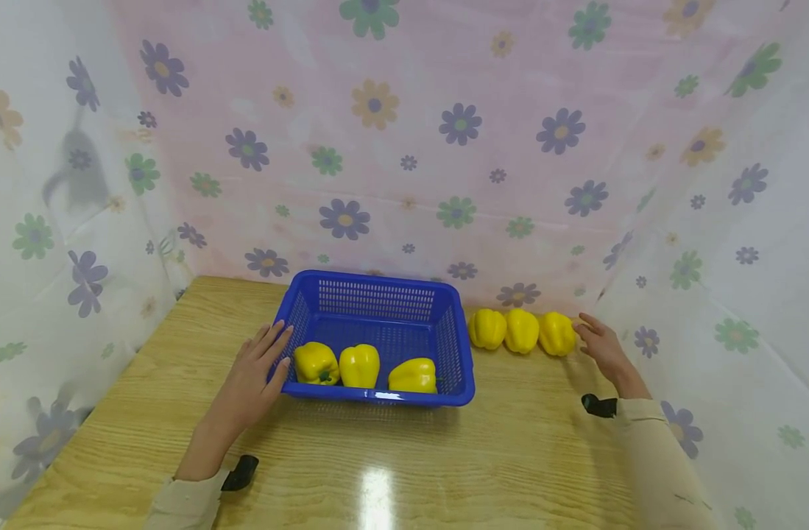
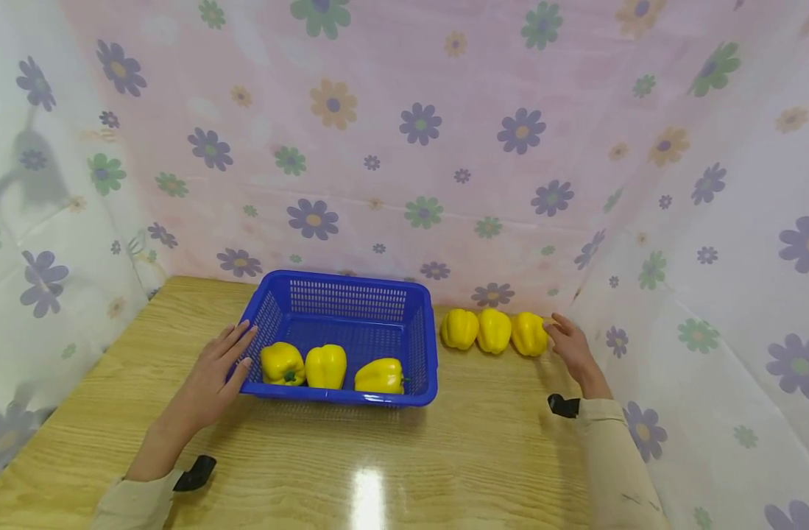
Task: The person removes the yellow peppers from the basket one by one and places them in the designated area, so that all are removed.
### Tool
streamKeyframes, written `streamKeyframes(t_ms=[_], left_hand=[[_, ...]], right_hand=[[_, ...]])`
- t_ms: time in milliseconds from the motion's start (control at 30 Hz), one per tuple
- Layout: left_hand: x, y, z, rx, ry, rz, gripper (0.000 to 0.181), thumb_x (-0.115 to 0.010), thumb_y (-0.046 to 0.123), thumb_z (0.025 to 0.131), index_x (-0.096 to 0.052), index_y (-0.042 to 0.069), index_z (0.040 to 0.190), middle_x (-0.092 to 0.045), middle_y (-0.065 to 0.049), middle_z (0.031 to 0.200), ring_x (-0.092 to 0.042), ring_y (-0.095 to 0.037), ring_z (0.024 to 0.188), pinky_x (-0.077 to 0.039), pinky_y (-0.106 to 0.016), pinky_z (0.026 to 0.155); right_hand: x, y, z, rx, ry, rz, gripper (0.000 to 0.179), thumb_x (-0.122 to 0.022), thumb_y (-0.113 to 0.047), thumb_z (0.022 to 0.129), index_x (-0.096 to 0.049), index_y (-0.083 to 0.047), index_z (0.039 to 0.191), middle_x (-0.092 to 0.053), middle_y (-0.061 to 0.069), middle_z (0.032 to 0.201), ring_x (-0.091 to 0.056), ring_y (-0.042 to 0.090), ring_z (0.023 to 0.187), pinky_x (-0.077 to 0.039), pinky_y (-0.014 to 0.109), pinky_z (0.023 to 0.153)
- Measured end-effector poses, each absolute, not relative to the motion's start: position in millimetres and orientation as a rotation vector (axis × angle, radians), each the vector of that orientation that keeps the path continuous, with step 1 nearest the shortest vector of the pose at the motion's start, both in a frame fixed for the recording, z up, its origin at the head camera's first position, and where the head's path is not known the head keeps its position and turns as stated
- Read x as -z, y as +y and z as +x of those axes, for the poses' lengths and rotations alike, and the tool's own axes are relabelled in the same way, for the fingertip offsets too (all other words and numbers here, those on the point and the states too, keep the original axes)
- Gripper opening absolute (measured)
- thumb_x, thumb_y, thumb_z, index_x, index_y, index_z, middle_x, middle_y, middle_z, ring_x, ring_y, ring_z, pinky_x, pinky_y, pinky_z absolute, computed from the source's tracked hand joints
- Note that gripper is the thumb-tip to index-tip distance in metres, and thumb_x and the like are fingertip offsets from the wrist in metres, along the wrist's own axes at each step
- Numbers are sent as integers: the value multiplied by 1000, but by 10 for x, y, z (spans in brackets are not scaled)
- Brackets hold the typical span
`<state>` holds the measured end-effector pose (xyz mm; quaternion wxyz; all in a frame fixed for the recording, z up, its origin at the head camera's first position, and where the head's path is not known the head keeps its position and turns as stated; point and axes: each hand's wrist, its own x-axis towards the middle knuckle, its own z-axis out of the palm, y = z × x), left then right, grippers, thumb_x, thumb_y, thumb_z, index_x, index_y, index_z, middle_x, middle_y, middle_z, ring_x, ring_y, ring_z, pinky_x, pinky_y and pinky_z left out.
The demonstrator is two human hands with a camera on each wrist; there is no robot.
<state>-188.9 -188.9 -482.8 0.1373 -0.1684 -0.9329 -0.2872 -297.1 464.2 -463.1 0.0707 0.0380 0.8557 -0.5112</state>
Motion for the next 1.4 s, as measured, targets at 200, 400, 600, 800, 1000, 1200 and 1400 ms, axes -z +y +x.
streamKeyframes(t_ms=[200, 400, 600, 800, 1000, 1200, 1400], left_hand=[[4831, -1889, -1890, 826, -2708, -488, 53, -43, 26, 109, -39, 2, 156, -31, -21, 164, -22, -48, 151, -13, -68, 121], [4821, -1887, -1884, 796, -2706, -487, 53, -43, 26, 109, -40, 2, 156, -32, -22, 163, -21, -48, 152, -14, -68, 121], [4827, -1890, -1889, 770, -2706, -489, 52, -42, 26, 109, -40, 2, 156, -32, -23, 163, -21, -48, 151, -14, -67, 121], [4849, -1895, -1905, 758, -2702, -487, 52, -42, 27, 109, -40, 3, 156, -32, -23, 163, -21, -48, 152, -13, -67, 122], [4854, -1895, -1915, 740, -2704, -491, 52, -43, 26, 108, -41, 3, 155, -33, -22, 163, -22, -48, 151, -16, -69, 119], [4848, -1892, -1920, 741, -2710, -492, 52, -44, 26, 108, -41, 3, 155, -33, -22, 163, -22, -49, 151, -17, -70, 119], [4832, -1897, -1913, 730, -2708, -490, 52, -46, 24, 107, -43, 2, 154, -34, -23, 162, -23, -49, 150, -18, -71, 118]], right_hand=[[4502, 4474, -2930, 1556, 2670, 99, 70, -34, -37, 112, -5, 2, 162, -14, 36, 162, -16, 53, 149, -24, 68, 117], [4332, 4222, -2869, 1539, 2779, -26, 65, -36, -35, 111, -18, 3, 161, -23, 34, 161, -28, 51, 145, -29, 67, 115], [4118, 3947, -2781, 1490, 2810, -237, 63, -39, -39, 111, -27, -1, 160, -33, 27, 159, -37, 43, 142, -44, 37, 112], [3909, 3571, -2709, 1547, 2725, -476, 53, -43, -29, 111, -36, 0, 155, -37, 24, 158, -43, 26, 139, -37, 4, 98], [3776, 3178, -2675, 1484, 2686, -643, 43, -43, -17, 110, -46, -4, 151, -47, 19, 152, -47, 17, 133, -40, 23, 110], [3776, 2811, -2663, 1447, 2583, -736, 41, -47, -19, 109, -50, -5, 148, -48, 21, 151, -44, 41, 138, -35, 62, 115], [3744, 2423, -2637, 1376, 2491, -834, 39, -51, -18, 108, -54, -3, 144, -53, 19, 147, -48, 41, 138, -40, 59, 113]])
